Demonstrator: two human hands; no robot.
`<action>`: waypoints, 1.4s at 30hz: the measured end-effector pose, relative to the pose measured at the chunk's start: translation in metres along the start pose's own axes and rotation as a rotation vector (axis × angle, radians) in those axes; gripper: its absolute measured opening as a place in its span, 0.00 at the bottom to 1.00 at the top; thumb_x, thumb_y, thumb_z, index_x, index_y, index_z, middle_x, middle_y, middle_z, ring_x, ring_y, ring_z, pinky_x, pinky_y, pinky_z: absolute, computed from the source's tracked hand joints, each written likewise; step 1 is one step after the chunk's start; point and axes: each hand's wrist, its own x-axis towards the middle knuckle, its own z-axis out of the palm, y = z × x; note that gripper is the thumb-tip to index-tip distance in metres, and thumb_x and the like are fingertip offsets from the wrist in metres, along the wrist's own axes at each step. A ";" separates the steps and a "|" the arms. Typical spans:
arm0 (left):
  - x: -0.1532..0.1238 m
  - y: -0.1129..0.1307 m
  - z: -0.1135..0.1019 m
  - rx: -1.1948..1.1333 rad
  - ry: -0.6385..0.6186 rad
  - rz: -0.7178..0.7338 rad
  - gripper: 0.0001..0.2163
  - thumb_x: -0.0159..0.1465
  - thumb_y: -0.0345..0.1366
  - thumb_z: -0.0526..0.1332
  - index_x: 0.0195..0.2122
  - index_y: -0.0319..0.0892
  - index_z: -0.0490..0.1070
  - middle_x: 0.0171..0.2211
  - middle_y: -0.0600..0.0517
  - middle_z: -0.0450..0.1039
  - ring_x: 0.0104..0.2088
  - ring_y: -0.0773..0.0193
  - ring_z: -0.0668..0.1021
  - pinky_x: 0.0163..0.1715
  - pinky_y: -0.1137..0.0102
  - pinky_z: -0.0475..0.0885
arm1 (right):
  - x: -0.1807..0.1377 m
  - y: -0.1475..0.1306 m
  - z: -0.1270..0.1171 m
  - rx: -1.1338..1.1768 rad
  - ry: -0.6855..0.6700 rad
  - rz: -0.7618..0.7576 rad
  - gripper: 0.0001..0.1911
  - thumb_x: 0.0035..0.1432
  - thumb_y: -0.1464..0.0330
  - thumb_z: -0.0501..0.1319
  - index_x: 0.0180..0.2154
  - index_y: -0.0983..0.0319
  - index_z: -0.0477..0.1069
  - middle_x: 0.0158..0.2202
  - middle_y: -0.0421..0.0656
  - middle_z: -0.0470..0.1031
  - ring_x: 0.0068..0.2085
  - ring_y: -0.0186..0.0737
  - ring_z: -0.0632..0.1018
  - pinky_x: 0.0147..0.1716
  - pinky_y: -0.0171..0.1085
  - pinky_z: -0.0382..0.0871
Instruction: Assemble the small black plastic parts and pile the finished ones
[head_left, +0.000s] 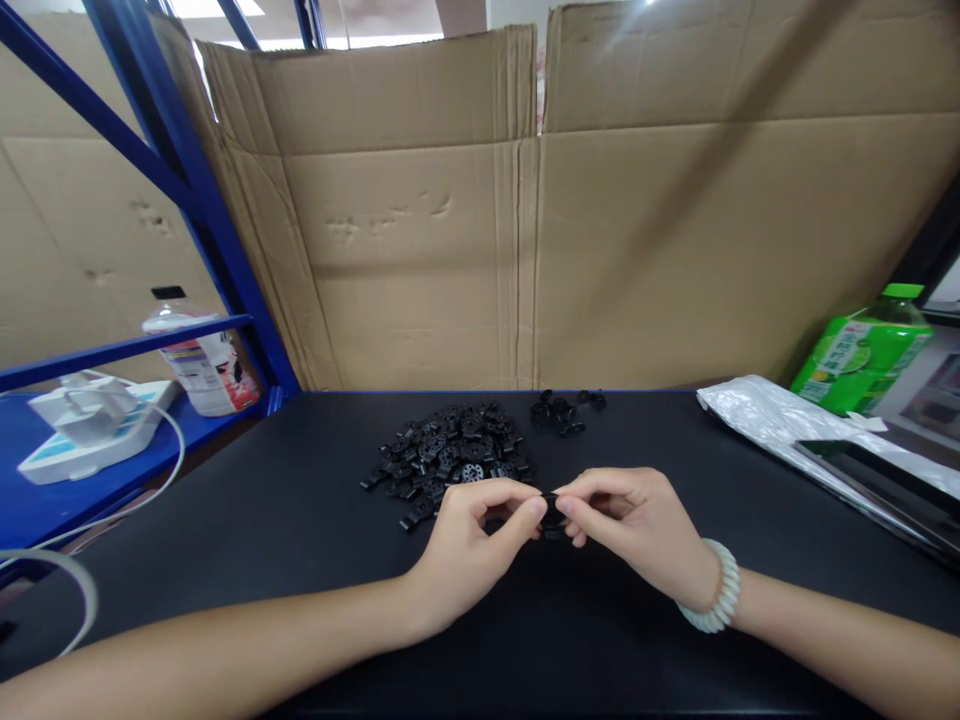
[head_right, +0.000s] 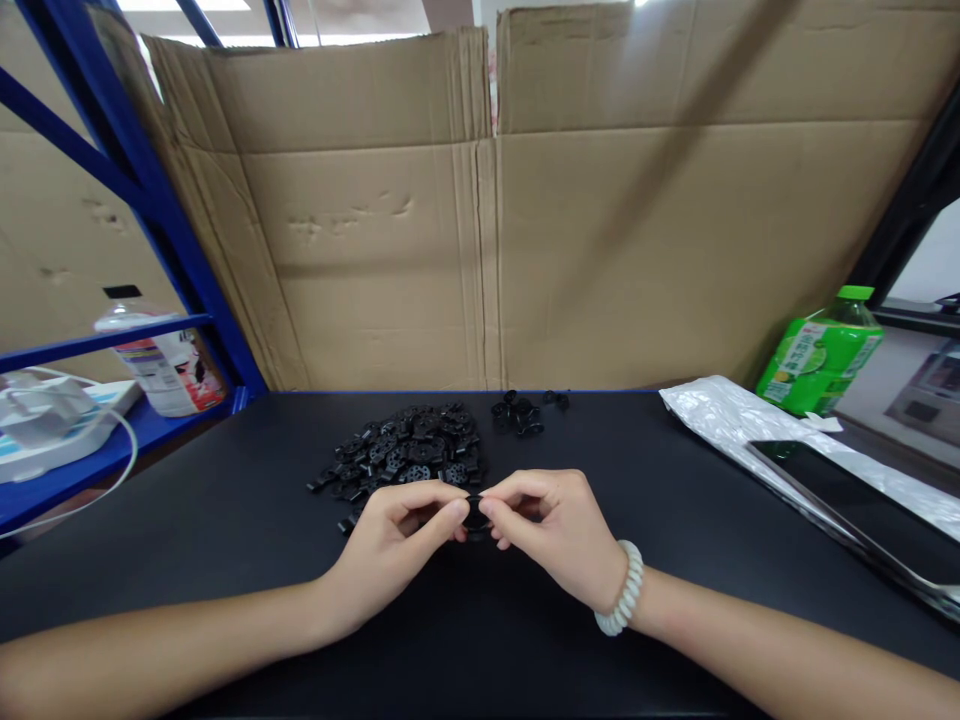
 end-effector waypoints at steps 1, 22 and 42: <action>0.000 0.000 0.000 0.010 0.001 0.004 0.10 0.63 0.35 0.57 0.30 0.37 0.76 0.24 0.51 0.75 0.27 0.66 0.75 0.30 0.75 0.69 | 0.000 0.000 0.000 0.006 0.003 0.005 0.08 0.54 0.66 0.61 0.27 0.63 0.76 0.23 0.41 0.75 0.22 0.33 0.75 0.23 0.30 0.73; 0.027 0.005 -0.030 0.121 0.191 0.019 0.07 0.59 0.36 0.60 0.31 0.38 0.76 0.29 0.50 0.78 0.30 0.63 0.78 0.31 0.73 0.71 | 0.006 0.016 -0.001 0.077 -0.029 0.064 0.16 0.59 0.63 0.58 0.47 0.60 0.71 0.42 0.45 0.76 0.34 0.36 0.78 0.37 0.38 0.76; 0.002 0.003 0.008 0.126 -0.266 0.156 0.12 0.56 0.24 0.58 0.40 0.36 0.76 0.35 0.48 0.75 0.31 0.67 0.76 0.32 0.74 0.72 | 0.053 0.071 -0.076 -0.449 0.256 -0.038 0.12 0.53 0.66 0.58 0.40 0.61 0.73 0.40 0.47 0.76 0.39 0.43 0.75 0.39 0.43 0.70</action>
